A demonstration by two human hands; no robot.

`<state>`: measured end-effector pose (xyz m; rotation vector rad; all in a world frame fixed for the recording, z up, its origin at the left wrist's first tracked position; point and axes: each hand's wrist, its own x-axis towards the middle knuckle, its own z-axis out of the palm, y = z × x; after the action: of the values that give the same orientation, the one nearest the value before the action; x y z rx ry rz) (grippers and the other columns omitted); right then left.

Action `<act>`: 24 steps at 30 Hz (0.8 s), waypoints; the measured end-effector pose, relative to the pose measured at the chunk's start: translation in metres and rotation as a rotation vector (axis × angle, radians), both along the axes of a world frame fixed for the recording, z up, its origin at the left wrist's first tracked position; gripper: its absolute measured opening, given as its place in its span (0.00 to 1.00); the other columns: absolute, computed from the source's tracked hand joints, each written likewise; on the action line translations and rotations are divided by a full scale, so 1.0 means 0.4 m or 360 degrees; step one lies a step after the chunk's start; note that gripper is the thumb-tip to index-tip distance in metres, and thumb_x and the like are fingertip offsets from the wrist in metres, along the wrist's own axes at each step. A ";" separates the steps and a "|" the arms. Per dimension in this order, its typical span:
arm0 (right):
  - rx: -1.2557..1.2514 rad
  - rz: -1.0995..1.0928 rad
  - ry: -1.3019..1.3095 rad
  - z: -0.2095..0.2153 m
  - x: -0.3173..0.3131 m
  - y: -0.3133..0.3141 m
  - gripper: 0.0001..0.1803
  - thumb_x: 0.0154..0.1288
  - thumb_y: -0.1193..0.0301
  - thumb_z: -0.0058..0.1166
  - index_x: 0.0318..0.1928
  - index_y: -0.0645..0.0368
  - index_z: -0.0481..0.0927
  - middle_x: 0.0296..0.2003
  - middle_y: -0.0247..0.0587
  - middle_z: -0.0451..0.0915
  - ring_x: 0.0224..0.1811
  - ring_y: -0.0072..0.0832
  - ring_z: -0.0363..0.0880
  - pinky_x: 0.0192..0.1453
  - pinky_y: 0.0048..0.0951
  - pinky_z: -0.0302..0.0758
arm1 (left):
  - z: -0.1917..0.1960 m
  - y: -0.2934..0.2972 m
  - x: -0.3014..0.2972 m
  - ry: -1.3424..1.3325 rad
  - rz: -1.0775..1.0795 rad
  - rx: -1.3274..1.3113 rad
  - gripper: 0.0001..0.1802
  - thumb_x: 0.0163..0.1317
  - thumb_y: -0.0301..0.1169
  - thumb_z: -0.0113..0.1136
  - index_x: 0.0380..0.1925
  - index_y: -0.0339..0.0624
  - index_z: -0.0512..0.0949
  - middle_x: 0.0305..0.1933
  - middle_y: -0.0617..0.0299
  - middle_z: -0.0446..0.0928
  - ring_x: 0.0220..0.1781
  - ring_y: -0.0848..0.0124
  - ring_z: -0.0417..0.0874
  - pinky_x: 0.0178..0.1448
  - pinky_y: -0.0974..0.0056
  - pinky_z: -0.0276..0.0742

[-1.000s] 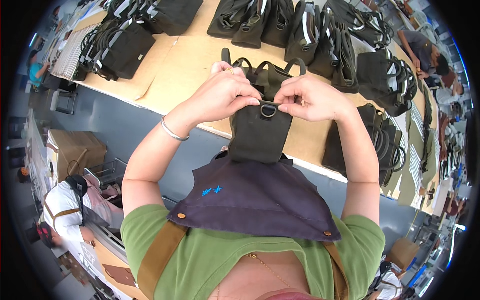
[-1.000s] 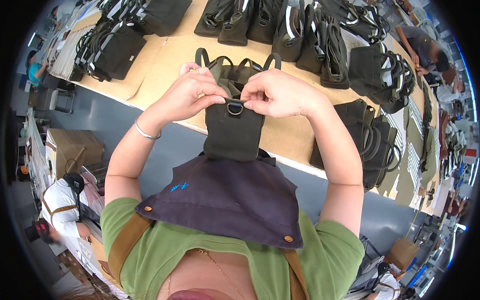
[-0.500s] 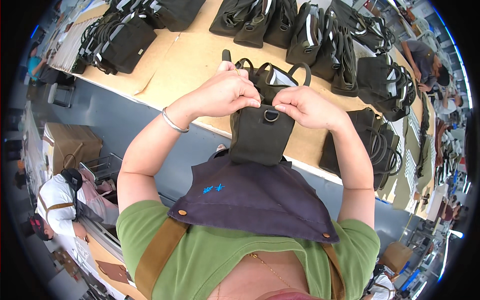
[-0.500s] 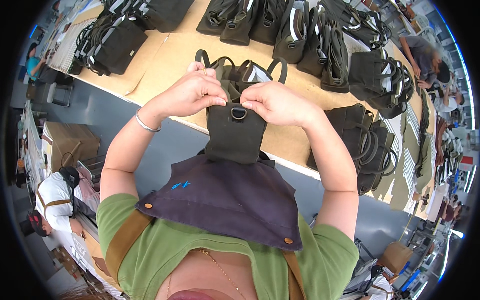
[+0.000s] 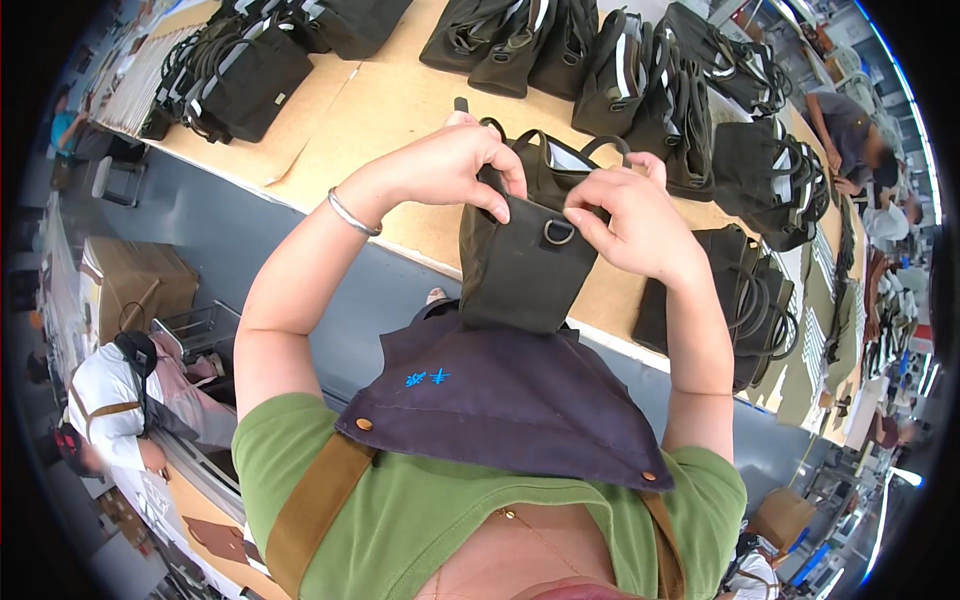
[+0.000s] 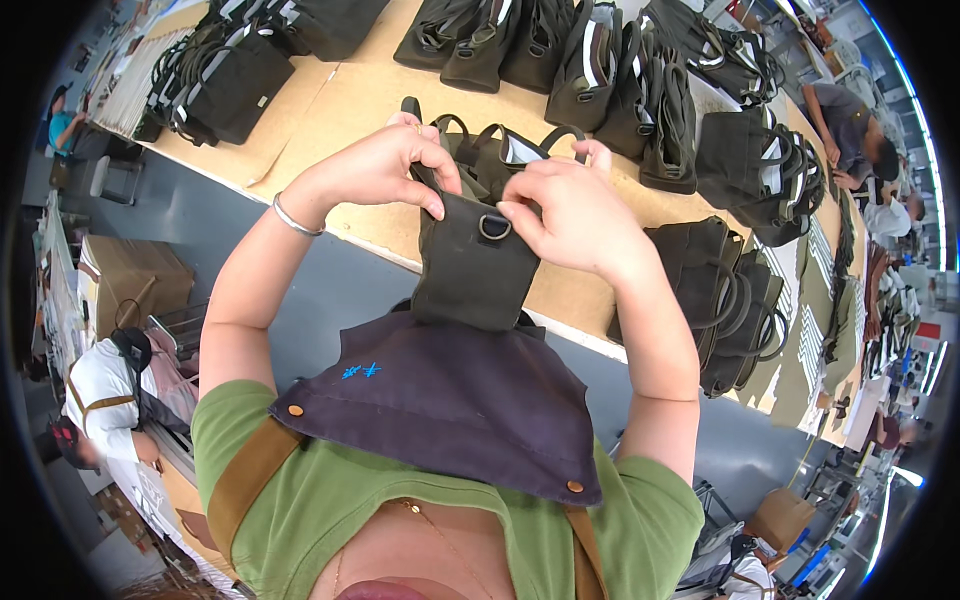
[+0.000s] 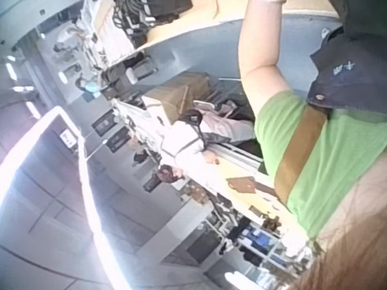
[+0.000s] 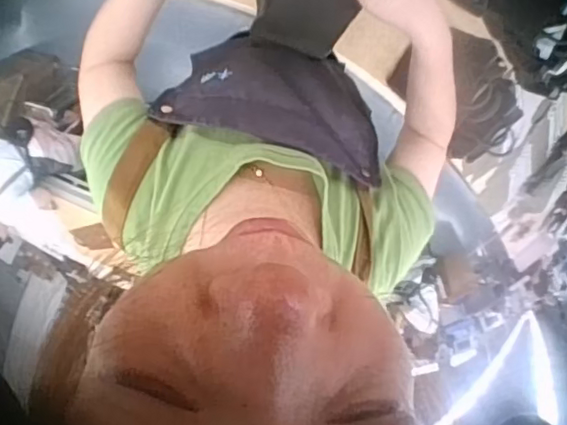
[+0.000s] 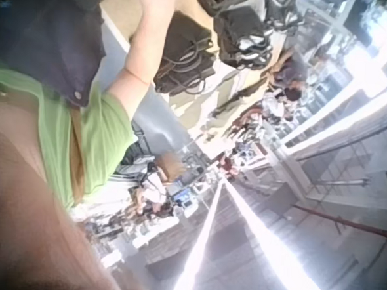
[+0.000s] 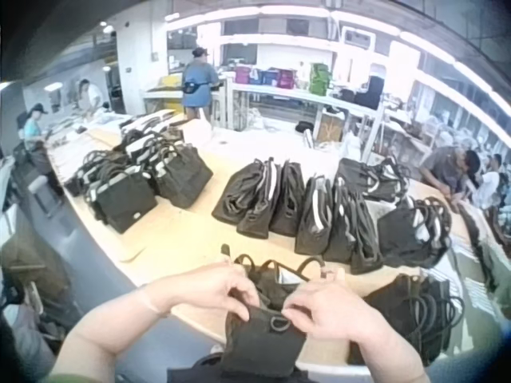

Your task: The person assembles small green bags by hand in a factory setting. They repeatedly pick up a bag, open the zipper, and secure a metal snap button on the flap. The person handles multiple bags sequentially, performing the same assembly steps on each unit.

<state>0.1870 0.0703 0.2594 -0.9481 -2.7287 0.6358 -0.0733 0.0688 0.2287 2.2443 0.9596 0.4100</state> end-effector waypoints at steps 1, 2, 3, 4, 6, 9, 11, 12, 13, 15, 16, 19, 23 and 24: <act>0.0155 -0.0060 0.0028 0.004 -0.009 -0.012 0.07 0.63 0.67 0.54 0.35 0.55 0.82 0.29 0.38 0.80 0.38 0.35 0.79 0.62 0.39 0.58 | 0.000 0.007 0.007 -0.0001 -0.0035 -0.0039 0.15 0.46 0.39 0.76 0.34 0.52 0.84 0.31 0.75 0.80 0.38 0.76 0.73 0.58 0.64 0.53; 0.0139 -0.0013 0.0194 0.000 -0.017 -0.013 0.08 0.62 0.67 0.55 0.35 0.57 0.83 0.27 0.41 0.81 0.34 0.37 0.80 0.55 0.35 0.67 | 0.001 0.013 0.015 -0.0002 -0.0070 -0.0078 0.15 0.46 0.39 0.76 0.34 0.52 0.84 0.31 0.75 0.80 0.38 0.76 0.73 0.58 0.64 0.53; -0.0041 -0.0050 0.0221 -0.007 -0.024 -0.010 0.08 0.62 0.68 0.55 0.35 0.58 0.83 0.26 0.41 0.81 0.32 0.37 0.80 0.49 0.34 0.69 | 0.005 0.015 0.024 -0.0020 -0.0075 -0.0059 0.14 0.46 0.38 0.76 0.33 0.52 0.83 0.30 0.75 0.80 0.38 0.76 0.73 0.58 0.64 0.53; -0.0221 -0.0093 0.0247 -0.015 -0.030 -0.005 0.08 0.62 0.68 0.56 0.34 0.60 0.83 0.25 0.41 0.81 0.29 0.38 0.79 0.44 0.33 0.71 | 0.011 0.014 0.035 -0.0041 -0.0085 -0.0043 0.13 0.46 0.38 0.76 0.31 0.52 0.82 0.29 0.75 0.79 0.38 0.76 0.73 0.57 0.64 0.53; -0.0581 -0.0149 0.0206 -0.010 -0.028 0.009 0.09 0.61 0.69 0.57 0.33 0.64 0.83 0.21 0.42 0.79 0.21 0.33 0.75 0.26 0.31 0.70 | 0.023 0.009 0.052 -0.0071 -0.0113 -0.0026 0.12 0.47 0.38 0.75 0.29 0.52 0.81 0.28 0.75 0.79 0.38 0.76 0.73 0.56 0.63 0.53; -0.0860 -0.0055 0.0027 -0.012 -0.013 0.039 0.06 0.65 0.73 0.57 0.36 0.63 0.83 0.21 0.31 0.78 0.23 0.13 0.68 0.27 0.23 0.66 | 0.031 0.003 0.064 -0.0081 -0.0163 0.0010 0.11 0.50 0.38 0.73 0.26 0.53 0.78 0.27 0.75 0.79 0.37 0.74 0.73 0.52 0.62 0.53; -0.1019 -0.0027 0.0068 -0.013 -0.007 0.046 0.06 0.65 0.75 0.57 0.37 0.66 0.83 0.25 0.28 0.80 0.28 0.11 0.71 0.32 0.20 0.69 | 0.030 0.003 0.065 -0.0072 -0.0213 0.0076 0.11 0.51 0.37 0.72 0.25 0.54 0.77 0.26 0.76 0.78 0.35 0.74 0.72 0.52 0.62 0.53; -0.1117 -0.0007 0.0133 -0.014 -0.005 0.046 0.06 0.65 0.76 0.57 0.37 0.66 0.83 0.26 0.28 0.80 0.29 0.11 0.71 0.33 0.19 0.70 | 0.030 0.002 0.066 -0.0088 -0.0238 0.0085 0.11 0.51 0.37 0.72 0.26 0.54 0.77 0.26 0.77 0.77 0.35 0.74 0.71 0.52 0.62 0.52; -0.1216 0.0016 0.0200 -0.016 -0.005 0.046 0.06 0.65 0.76 0.57 0.37 0.67 0.83 0.27 0.27 0.80 0.30 0.11 0.72 0.34 0.18 0.71 | 0.031 0.001 0.068 -0.0099 -0.0261 0.0092 0.11 0.51 0.37 0.72 0.26 0.55 0.77 0.25 0.77 0.77 0.34 0.74 0.70 0.51 0.62 0.52; -0.1346 0.0020 0.0231 -0.016 -0.008 0.052 0.08 0.62 0.74 0.59 0.38 0.65 0.85 0.29 0.32 0.83 0.32 0.14 0.77 0.40 0.21 0.75 | 0.030 -0.002 0.070 -0.0103 -0.0274 0.0105 0.10 0.51 0.37 0.72 0.26 0.55 0.77 0.25 0.77 0.76 0.34 0.74 0.69 0.51 0.62 0.51; -0.1410 0.0022 0.0246 -0.015 -0.009 0.055 0.09 0.61 0.72 0.60 0.39 0.65 0.85 0.30 0.35 0.85 0.33 0.15 0.79 0.42 0.22 0.77 | 0.031 -0.004 0.070 -0.0095 -0.0265 0.0112 0.10 0.51 0.37 0.72 0.26 0.56 0.77 0.24 0.78 0.76 0.34 0.74 0.69 0.51 0.62 0.51; -0.1459 0.0008 0.0296 -0.025 -0.011 0.055 0.09 0.61 0.72 0.60 0.39 0.65 0.85 0.30 0.35 0.85 0.32 0.15 0.79 0.40 0.22 0.77 | 0.035 -0.007 0.067 -0.0073 -0.0254 0.0107 0.10 0.51 0.36 0.72 0.26 0.56 0.77 0.24 0.78 0.76 0.34 0.74 0.69 0.51 0.61 0.51; -0.1305 -0.0005 0.0135 -0.016 -0.027 0.056 0.08 0.60 0.72 0.60 0.36 0.65 0.85 0.28 0.34 0.84 0.30 0.15 0.78 0.37 0.22 0.76 | 0.038 -0.017 0.065 -0.0108 -0.0186 0.0086 0.11 0.49 0.36 0.74 0.24 0.54 0.77 0.22 0.78 0.74 0.33 0.75 0.66 0.52 0.62 0.52; -0.1276 -0.0013 0.0131 -0.018 -0.031 0.054 0.08 0.60 0.72 0.60 0.36 0.65 0.85 0.27 0.34 0.84 0.30 0.14 0.78 0.36 0.22 0.76 | 0.038 -0.018 0.064 -0.0108 -0.0190 0.0084 0.11 0.49 0.36 0.74 0.25 0.54 0.77 0.22 0.78 0.74 0.33 0.75 0.66 0.52 0.62 0.52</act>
<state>0.1747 0.0919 0.2521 -1.0208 -2.3809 1.7865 -0.0479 0.0616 0.2440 2.3058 0.7840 0.4594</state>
